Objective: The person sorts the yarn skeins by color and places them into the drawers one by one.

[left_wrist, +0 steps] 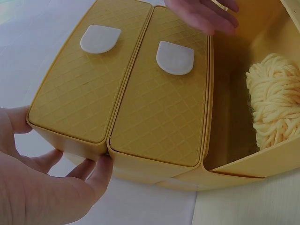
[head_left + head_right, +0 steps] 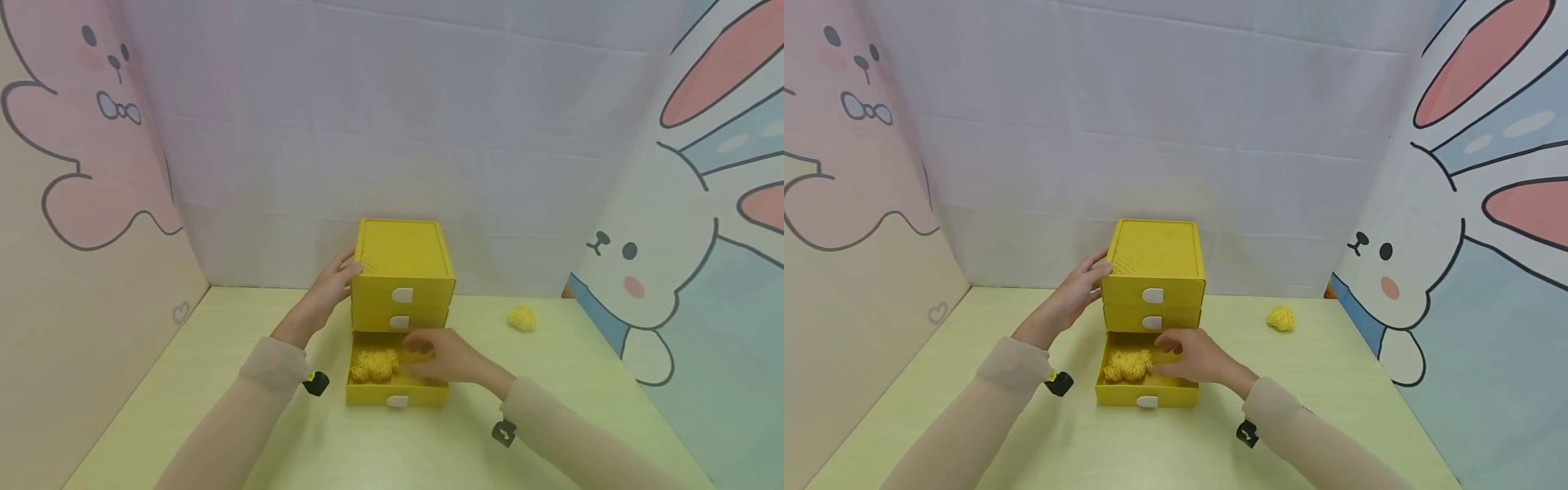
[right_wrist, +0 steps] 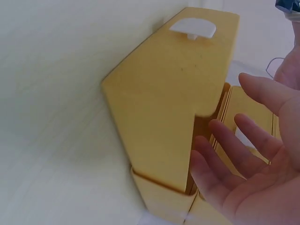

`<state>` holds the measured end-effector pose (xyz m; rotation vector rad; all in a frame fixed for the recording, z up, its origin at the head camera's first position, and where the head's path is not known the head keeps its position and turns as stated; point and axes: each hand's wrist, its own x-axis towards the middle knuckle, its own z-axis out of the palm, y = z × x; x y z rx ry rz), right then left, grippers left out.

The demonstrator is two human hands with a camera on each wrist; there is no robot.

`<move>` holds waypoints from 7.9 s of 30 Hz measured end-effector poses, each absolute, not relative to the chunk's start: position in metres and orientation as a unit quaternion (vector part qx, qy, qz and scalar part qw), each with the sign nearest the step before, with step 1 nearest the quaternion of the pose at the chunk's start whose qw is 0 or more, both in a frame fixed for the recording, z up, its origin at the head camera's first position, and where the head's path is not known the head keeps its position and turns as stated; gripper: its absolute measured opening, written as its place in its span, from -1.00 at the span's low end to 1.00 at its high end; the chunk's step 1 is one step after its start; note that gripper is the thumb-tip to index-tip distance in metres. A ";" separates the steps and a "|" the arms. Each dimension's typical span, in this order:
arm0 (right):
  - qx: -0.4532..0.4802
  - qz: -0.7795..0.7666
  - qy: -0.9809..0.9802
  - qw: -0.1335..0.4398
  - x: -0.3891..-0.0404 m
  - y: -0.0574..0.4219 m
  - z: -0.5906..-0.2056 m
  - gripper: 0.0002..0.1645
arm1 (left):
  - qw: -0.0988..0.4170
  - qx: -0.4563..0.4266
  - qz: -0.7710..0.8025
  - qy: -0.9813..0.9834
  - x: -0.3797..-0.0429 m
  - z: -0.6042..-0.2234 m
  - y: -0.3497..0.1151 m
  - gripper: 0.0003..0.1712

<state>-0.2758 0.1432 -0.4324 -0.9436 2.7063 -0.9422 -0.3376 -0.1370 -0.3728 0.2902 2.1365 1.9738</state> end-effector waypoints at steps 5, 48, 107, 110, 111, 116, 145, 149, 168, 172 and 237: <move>-0.300 -0.309 0.901 0.050 -0.273 0.165 -0.431 -0.52 | 0.108 0.099 0.670 0.728 -0.337 -0.372 -0.138 -0.20; -0.118 -0.212 0.962 -0.124 -0.331 0.334 -0.465 -0.45 | 0.106 0.103 0.671 0.726 -0.337 -0.373 -0.139 -0.19; -0.282 -0.223 0.933 -0.026 -0.287 0.229 -0.415 -0.46 | 0.106 0.098 0.668 0.730 -0.334 -0.370 -0.137 -0.22; -0.304 -0.217 0.927 -0.031 -0.282 0.216 -0.414 -0.47 | 0.105 0.098 0.668 0.730 -0.335 -0.371 -0.137 -0.22; -0.311 -0.217 0.925 -0.031 -0.280 0.212 -0.414 -0.47 | 0.105 0.098 0.669 0.729 -0.335 -0.371 -0.137 -0.22; -0.345 -0.218 0.912 -0.031 -0.277 0.193 -0.414 -0.50 | 0.105 0.096 0.671 0.727 -0.334 -0.372 -0.138 -0.22; -0.371 -0.149 0.916 0.002 -0.288 0.140 -0.449 -0.50 | 0.104 0.099 0.668 0.730 -0.331 -0.370 -0.136 -0.22; -0.378 -0.131 0.917 0.002 -0.288 0.137 -0.450 -0.48 | 0.103 0.097 0.668 0.731 -0.332 -0.371 -0.135 -0.22; -0.363 -0.184 0.913 0.025 -0.284 0.144 -0.443 -0.50 | 0.102 0.091 0.664 0.735 -0.332 -0.372 -0.135 -0.21; -0.358 -0.224 0.906 0.020 -0.281 0.158 -0.433 -0.55 | 0.101 0.092 0.666 0.733 -0.332 -0.371 -0.136 -0.21; -0.040 -0.715 0.573 0.399 -0.196 0.153 -0.496 -0.25 | 0.103 0.096 0.669 0.729 -0.332 -0.372 -0.135 -0.20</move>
